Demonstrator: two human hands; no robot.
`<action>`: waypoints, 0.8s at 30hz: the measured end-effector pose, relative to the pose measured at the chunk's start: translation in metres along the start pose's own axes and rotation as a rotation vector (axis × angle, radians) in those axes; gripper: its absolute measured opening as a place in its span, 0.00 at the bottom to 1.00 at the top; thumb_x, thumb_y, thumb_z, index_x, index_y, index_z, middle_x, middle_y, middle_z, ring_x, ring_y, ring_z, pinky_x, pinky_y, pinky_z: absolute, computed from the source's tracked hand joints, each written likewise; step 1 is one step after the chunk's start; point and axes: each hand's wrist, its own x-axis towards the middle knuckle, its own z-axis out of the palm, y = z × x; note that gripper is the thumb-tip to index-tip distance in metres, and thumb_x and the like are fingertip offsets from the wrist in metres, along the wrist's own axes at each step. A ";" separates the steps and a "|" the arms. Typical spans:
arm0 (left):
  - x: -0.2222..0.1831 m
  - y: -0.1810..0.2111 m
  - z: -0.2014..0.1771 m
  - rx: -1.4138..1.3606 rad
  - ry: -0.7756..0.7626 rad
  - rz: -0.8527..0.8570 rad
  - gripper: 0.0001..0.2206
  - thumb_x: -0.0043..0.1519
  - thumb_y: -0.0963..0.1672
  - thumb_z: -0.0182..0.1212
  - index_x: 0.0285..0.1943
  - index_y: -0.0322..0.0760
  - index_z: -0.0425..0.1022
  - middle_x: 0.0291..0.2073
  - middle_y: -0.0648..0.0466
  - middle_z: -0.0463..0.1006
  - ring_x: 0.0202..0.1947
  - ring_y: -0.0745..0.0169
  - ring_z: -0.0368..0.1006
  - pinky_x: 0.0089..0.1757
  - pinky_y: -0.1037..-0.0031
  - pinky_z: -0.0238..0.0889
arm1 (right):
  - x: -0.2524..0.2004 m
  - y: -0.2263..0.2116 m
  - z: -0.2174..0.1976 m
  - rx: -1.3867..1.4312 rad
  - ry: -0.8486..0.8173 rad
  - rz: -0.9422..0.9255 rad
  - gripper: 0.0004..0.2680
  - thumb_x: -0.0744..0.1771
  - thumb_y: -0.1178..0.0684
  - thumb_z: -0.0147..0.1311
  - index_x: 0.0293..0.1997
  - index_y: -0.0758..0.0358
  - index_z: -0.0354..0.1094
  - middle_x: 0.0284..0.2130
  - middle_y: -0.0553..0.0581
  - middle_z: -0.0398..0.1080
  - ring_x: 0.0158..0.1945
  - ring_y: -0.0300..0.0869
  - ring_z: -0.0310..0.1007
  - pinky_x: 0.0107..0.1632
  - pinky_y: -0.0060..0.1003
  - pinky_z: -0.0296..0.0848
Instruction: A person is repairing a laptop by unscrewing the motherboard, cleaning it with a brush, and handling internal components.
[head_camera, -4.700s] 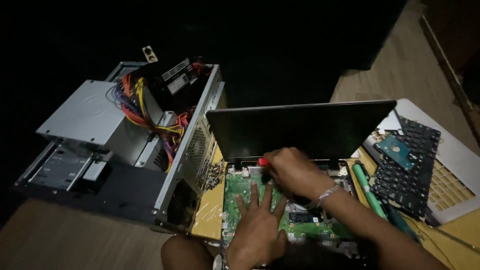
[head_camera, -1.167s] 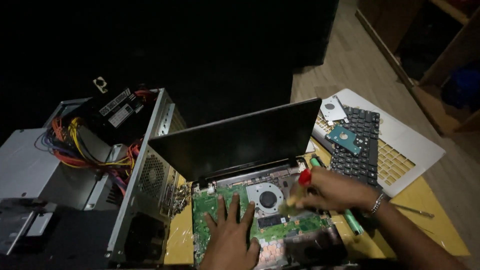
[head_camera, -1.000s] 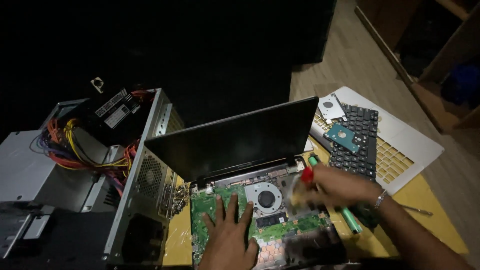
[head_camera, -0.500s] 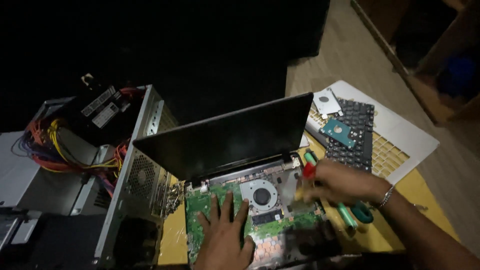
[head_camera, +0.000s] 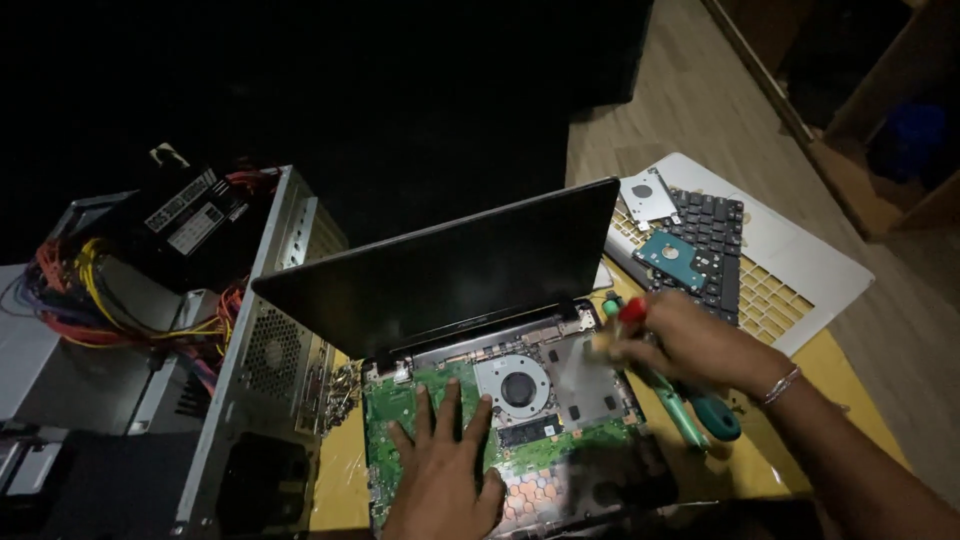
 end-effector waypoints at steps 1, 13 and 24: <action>0.001 0.000 -0.001 0.012 -0.011 -0.005 0.38 0.66 0.50 0.54 0.84 0.57 0.36 0.81 0.47 0.19 0.78 0.28 0.10 0.66 0.24 0.10 | 0.002 0.005 -0.001 0.002 -0.097 -0.301 0.06 0.68 0.50 0.55 0.40 0.51 0.79 0.32 0.45 0.83 0.28 0.29 0.79 0.29 0.15 0.79; 0.002 -0.004 0.001 -0.024 -0.020 0.003 0.37 0.65 0.51 0.52 0.84 0.57 0.38 0.81 0.48 0.20 0.78 0.28 0.09 0.66 0.23 0.10 | 0.027 0.005 0.009 -0.062 0.059 -0.176 0.06 0.68 0.52 0.53 0.39 0.53 0.79 0.34 0.48 0.75 0.34 0.32 0.74 0.34 0.18 0.76; 0.007 -0.006 0.003 -0.018 -0.042 -0.011 0.39 0.65 0.51 0.52 0.84 0.61 0.33 0.81 0.49 0.16 0.77 0.29 0.06 0.66 0.25 0.07 | 0.041 0.000 0.013 -0.031 0.173 -0.224 0.11 0.66 0.66 0.45 0.34 0.58 0.76 0.42 0.51 0.77 0.44 0.36 0.79 0.45 0.19 0.88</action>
